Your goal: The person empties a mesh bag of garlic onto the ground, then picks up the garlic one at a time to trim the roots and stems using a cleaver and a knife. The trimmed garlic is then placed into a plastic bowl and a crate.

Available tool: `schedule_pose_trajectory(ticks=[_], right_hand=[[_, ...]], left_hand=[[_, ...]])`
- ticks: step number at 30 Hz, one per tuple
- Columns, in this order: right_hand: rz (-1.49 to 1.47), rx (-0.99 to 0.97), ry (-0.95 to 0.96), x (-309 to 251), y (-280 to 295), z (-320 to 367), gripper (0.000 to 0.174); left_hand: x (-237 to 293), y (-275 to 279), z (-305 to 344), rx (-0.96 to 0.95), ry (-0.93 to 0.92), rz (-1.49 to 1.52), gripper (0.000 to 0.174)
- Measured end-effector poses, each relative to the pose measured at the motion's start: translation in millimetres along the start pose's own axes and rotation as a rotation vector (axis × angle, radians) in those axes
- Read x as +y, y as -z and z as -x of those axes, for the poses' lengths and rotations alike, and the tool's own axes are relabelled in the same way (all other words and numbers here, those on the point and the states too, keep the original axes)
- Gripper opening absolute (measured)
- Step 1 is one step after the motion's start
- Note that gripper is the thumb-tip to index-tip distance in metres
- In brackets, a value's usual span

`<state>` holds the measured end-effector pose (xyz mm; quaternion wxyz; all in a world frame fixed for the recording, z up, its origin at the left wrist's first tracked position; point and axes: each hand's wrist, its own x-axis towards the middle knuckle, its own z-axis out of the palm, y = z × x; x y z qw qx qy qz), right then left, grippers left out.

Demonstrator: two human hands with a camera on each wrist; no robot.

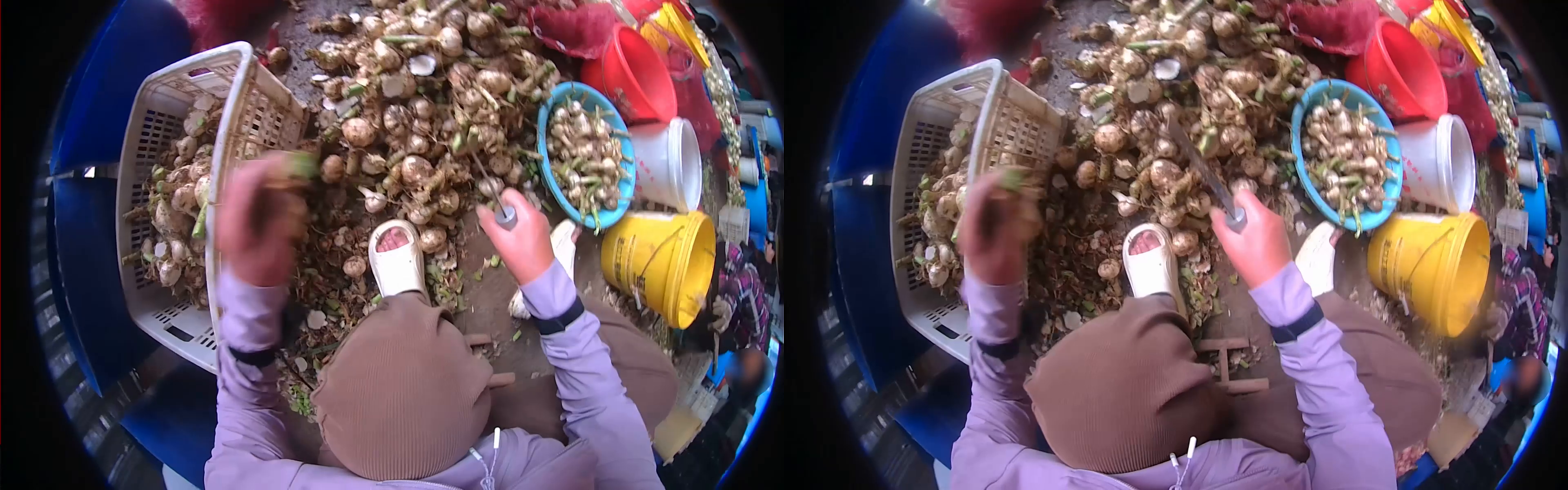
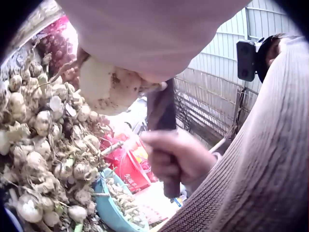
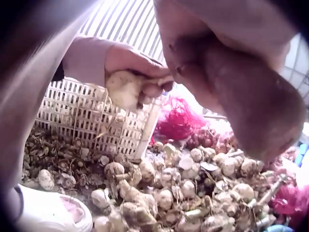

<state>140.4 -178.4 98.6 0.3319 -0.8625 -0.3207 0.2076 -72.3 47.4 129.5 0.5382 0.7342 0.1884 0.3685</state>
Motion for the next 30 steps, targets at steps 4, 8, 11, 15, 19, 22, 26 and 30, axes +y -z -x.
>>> schedule_pose_trajectory(ticks=[4,8,11,15,19,22,26,30], right_hand=[[0.008,0.018,-0.117,15.0,-38.2,-19.1,0.031],[0.095,-0.051,-0.117,19.8,-94.9,-40.2,0.049],[0.125,0.02,-0.22,25.7,-117.1,-58.2,0.041],[0.043,0.145,-0.292,52.0,-94.0,-67.6,0.03],[-0.405,0.159,-0.426,44.7,-57.9,-42.9,0.016],[-0.624,0.184,-0.334,27.8,-38.0,-2.5,0.018],[-0.674,0.127,-0.279,-19.3,-28.3,43.1,0.017],[-0.108,0.057,0.123,-9.3,-19.7,29.6,0.015]], left_hand=[[7.1,97.6,-11.0,0.345,-0.241,-0.571,0.037],[34.4,51.7,-4.5,0.262,-0.264,-0.882,0.046],[16.8,1.6,15.4,-0.286,0.17,-0.358,0.036],[-45.1,-47.7,41.7,-0.31,0.766,0.346,0.038],[-70.7,-75.1,36.3,-0.301,1.06,0.539,0.059],[-77.1,-110.5,29.9,-0.434,1.309,0.624,0.072],[-82.9,-125.5,27.5,-0.346,1.283,0.988,0.073],[-80.1,-107.9,6.7,-0.218,0.859,1.112,0.071]])
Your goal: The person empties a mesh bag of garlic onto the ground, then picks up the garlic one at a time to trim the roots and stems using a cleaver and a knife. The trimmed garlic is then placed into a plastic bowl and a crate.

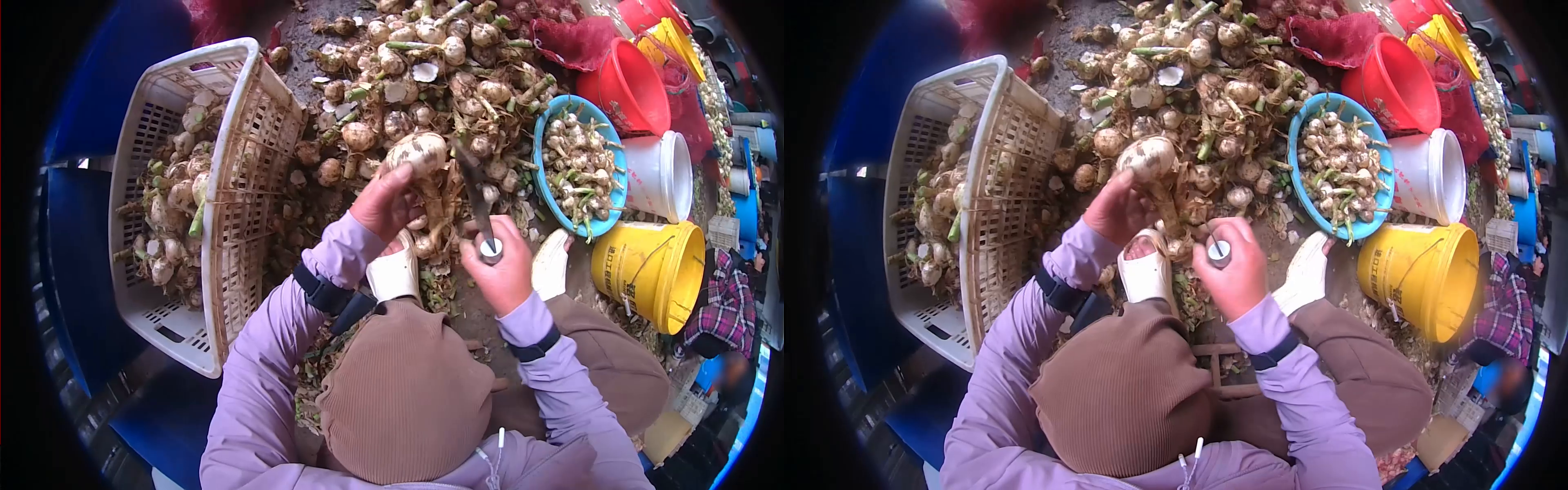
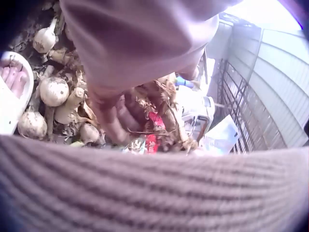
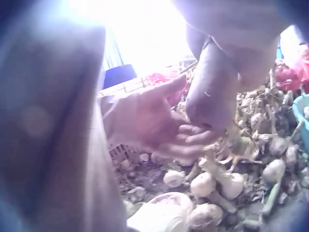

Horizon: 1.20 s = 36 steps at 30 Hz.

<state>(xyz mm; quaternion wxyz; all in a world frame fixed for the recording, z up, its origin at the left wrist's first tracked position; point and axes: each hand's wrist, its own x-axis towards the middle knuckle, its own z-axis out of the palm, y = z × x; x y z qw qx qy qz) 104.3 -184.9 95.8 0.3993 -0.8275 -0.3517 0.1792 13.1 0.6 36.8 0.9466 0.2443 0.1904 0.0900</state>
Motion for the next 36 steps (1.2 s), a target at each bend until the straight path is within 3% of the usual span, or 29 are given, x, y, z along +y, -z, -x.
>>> schedule_pose_trajectory(ticks=[1,2,4,5,7,10,15,25,26,28,29,30,32,33,36], right_hand=[[0.056,0.029,0.076,-4.6,6.7,-8.8,0.02],[0.099,-0.039,0.015,-16.2,19.3,-15.8,0.021],[0.186,-0.094,0.152,-40.8,35.8,-31.6,0.023],[0.187,-0.089,0.149,-47.7,39.2,-39.1,0.023],[0.451,-0.119,0.491,-59.3,36.0,-52.0,0.029],[0.485,-0.143,0.534,-65.5,27.7,-56.7,0.031],[0.482,-0.187,0.504,-66.8,27.7,-50.8,0.03],[0.46,-0.033,0.482,-47.7,23.3,-48.3,0.022],[0.463,-0.028,0.472,-45.3,21.6,-50.1,0.019],[0.492,-0.023,0.295,-23.1,27.2,-56.1,0.012],[0.574,-0.049,0.072,-5.9,41.4,-67.6,0.009],[0.517,-0.011,0.101,-3.2,54.2,-73.8,0.01],[0.304,-0.016,0.032,-18.4,53.2,-61.7,0.018],[0.238,-0.054,0.082,-28.3,49.8,-55.9,0.023],[-0.094,-0.062,0.399,-52.2,14.2,-57.7,0.037]], left_hand=[[7.5,5.7,-0.4,-0.08,-0.066,-0.006,0.077],[15.0,8.0,4.0,-0.083,-0.144,-0.134,0.084],[20.7,21.8,6.6,-0.087,-0.254,-0.446,0.09],[23.6,20.7,11.3,-0.002,-0.16,-0.576,0.089],[26.1,16.8,14.6,-0.006,-0.177,-0.604,0.089],[26.7,10.9,19.3,0.009,-0.228,-0.674,0.088],[24.2,1.3,25.1,0.018,-0.312,-0.799,0.087],[25.8,-20.1,38.3,-0.001,-0.529,-1.042,0.084],[31.1,-23.0,41.3,0.001,-0.53,-1.044,0.084],[42.7,-27.0,47.5,-0.154,-0.336,-1.258,0.078],[39.9,-23.7,55.1,-0.211,-0.381,-1.05,0.076],[50.4,-36.0,62.0,-0.147,-0.561,-1.145,0.077],[37.8,-20.7,59.5,0.087,-0.337,-0.773,0.08],[35.6,-18.9,51.6,0.09,-0.271,-0.723,0.082],[36.7,-30.4,43.7,-0.028,-0.297,-1.102,0.088]])
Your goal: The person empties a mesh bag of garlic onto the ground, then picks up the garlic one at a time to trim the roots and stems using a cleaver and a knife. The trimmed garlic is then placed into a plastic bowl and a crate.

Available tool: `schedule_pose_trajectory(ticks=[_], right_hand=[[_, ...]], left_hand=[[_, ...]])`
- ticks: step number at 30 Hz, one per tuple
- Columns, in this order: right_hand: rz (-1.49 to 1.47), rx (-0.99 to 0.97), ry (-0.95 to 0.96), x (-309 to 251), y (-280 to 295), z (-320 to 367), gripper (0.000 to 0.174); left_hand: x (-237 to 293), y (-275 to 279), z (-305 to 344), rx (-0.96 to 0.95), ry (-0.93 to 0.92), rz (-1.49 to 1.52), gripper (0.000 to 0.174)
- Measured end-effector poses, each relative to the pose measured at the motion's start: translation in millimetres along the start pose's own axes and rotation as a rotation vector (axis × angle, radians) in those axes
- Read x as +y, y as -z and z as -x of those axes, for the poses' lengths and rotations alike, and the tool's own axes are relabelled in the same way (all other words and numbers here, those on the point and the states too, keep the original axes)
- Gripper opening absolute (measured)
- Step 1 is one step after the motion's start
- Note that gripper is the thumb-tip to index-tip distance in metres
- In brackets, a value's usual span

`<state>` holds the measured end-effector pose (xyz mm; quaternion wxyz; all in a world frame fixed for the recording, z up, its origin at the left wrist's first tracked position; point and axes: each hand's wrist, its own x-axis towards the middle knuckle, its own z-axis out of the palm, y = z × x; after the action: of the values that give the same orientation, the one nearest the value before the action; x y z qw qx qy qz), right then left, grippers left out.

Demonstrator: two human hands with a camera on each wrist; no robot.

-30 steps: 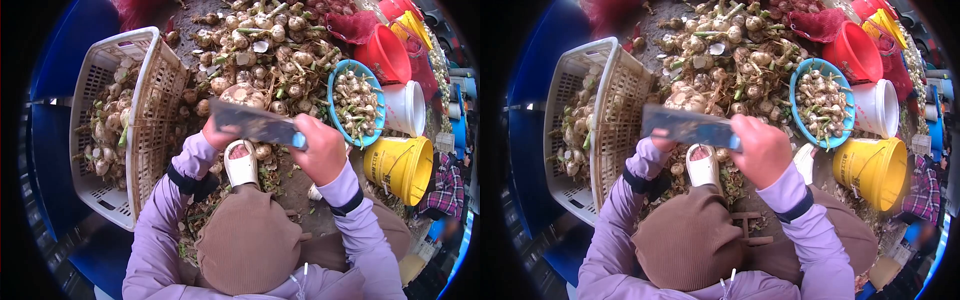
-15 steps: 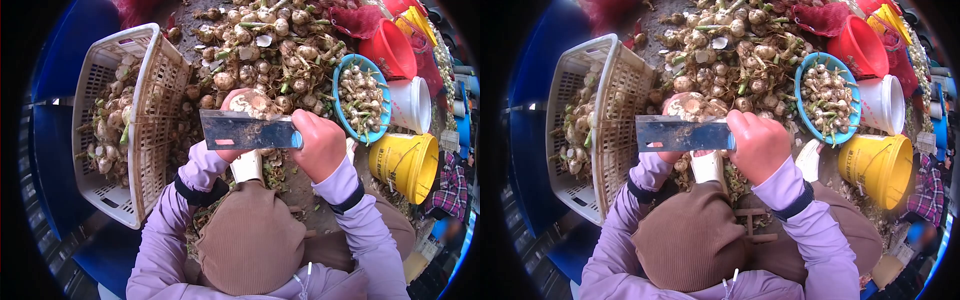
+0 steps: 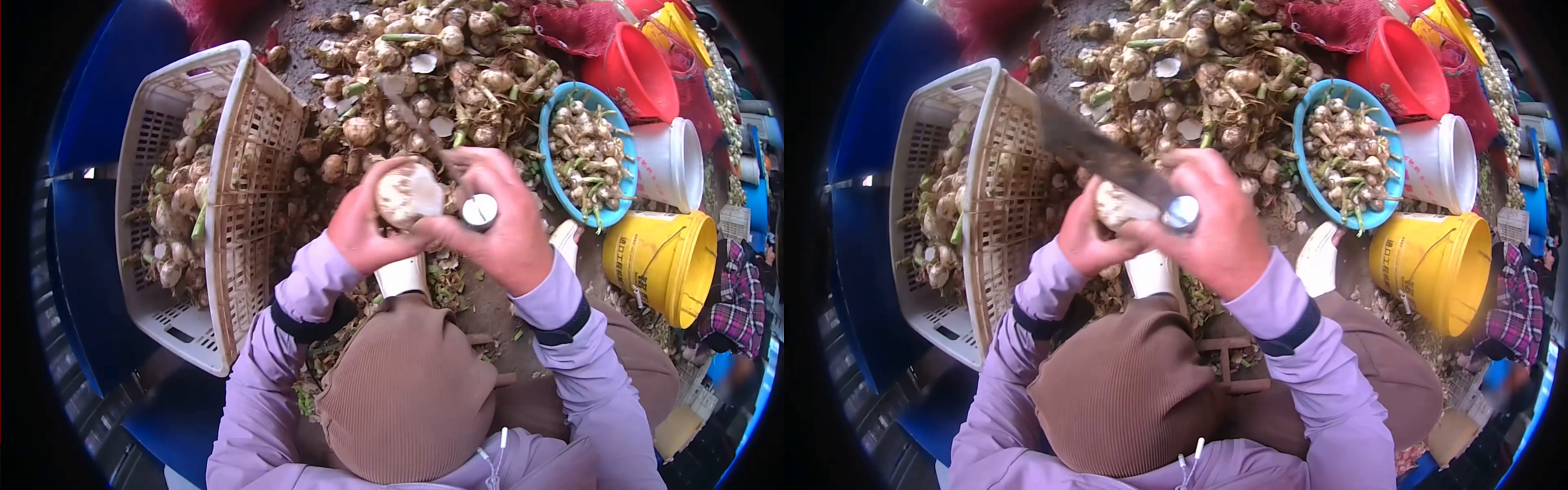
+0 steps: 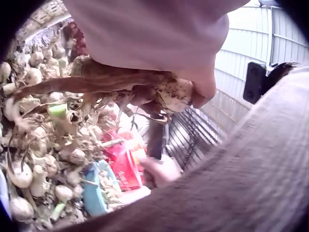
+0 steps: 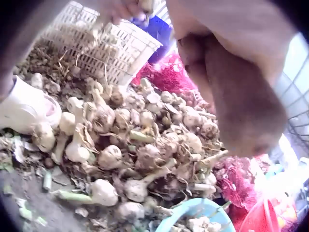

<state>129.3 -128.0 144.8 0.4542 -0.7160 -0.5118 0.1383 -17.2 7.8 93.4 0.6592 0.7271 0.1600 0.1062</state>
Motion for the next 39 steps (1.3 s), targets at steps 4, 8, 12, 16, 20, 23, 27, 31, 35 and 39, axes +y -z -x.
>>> schedule_pose_trajectory(ticks=[4,8,12,16,20,23,27,31,35,39], right_hand=[[-0.13,0.022,-0.281,11.9,-14.4,-1.6,0.038],[-0.93,0.347,-0.67,11.1,-11.8,2.0,0.027],[-0.606,0.134,-0.604,9.2,-23.6,18.9,0.027],[0.196,-0.072,-0.284,1.6,7.4,12.3,0.025],[0.318,-0.178,-0.084,-11.4,0.4,1.8,0.023],[0.37,-0.21,-0.273,14.9,2.6,14.2,0.017],[0.308,-0.106,-0.5,55.8,6.7,51.0,0.023],[0.317,-0.001,-0.42,93.8,-30.8,63.5,0.038],[0.266,0.018,-0.538,113.2,-93.4,52.0,0.045],[0.327,0.015,-0.582,133.7,-83.0,29.8,0.022]], left_hand=[[-3.7,9.3,-6.5,0.218,-0.321,-0.188,0.1],[-22.0,14.6,5.9,0.342,-0.032,0.243,0.074],[-18.9,-3.2,-5.3,0.205,-0.024,0.653,0.04],[-6.4,10.0,2.8,0.206,0.117,0.037,0.029],[-0.6,3.5,5.1,0.178,-0.142,-0.385,0.028],[28.4,7.2,13.7,0.142,0.1,-0.236,0.03],[50.5,37.1,50.9,0.363,-0.128,-0.282,0.038],[52.8,126.1,86.8,0.791,-0.131,-0.281,0.043],[77.8,134.4,98.4,0.898,-0.099,-1.362,0.047],[70.3,80.5,79.1,0.574,-0.25,-1.165,0.048]])
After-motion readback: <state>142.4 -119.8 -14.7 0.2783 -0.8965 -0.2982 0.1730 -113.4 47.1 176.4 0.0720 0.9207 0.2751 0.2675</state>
